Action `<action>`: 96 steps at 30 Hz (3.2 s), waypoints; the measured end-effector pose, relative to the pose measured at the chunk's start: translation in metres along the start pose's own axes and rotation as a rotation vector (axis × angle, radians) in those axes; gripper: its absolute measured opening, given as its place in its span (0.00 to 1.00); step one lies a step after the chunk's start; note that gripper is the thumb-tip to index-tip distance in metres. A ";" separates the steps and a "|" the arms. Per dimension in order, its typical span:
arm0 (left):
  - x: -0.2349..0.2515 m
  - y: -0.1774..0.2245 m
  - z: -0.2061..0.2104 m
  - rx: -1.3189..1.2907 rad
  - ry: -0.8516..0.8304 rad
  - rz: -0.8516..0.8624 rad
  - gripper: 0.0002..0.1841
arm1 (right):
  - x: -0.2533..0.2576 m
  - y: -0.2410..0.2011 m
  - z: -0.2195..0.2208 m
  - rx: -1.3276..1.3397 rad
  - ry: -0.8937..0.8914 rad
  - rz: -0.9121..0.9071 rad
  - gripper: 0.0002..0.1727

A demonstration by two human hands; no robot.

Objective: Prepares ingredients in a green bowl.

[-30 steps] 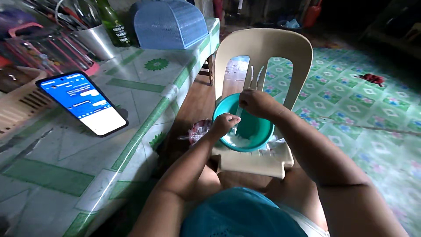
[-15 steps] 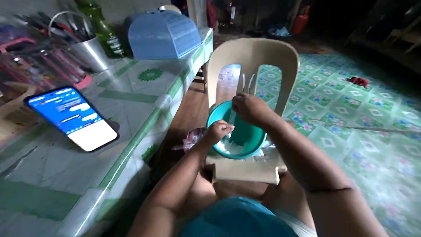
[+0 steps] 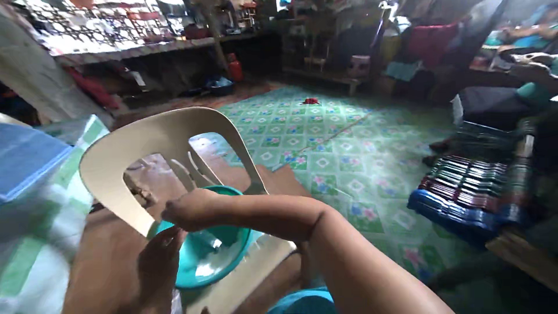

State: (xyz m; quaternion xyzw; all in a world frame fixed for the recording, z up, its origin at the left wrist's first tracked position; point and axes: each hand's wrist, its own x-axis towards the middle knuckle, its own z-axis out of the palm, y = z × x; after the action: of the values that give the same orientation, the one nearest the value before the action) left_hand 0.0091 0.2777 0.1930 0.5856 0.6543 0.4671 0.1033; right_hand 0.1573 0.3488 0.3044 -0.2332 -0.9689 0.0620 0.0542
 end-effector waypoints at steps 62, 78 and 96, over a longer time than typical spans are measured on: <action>0.029 -0.055 -0.026 -0.145 0.130 -0.131 0.11 | 0.046 0.078 0.193 0.347 -0.383 0.206 0.14; 0.033 -0.060 -0.021 -0.265 0.213 -0.185 0.13 | 0.051 0.084 0.190 0.179 -0.400 0.079 0.20; 0.033 -0.071 -0.018 -0.271 0.204 -0.279 0.13 | 0.047 0.070 0.226 0.090 -0.445 -0.005 0.12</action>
State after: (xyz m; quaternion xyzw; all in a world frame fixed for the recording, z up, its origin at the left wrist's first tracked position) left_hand -0.0605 0.3057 0.1646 0.4198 0.6673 0.5889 0.1780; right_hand 0.1162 0.4111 0.0751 -0.2089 -0.9538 0.1549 -0.1506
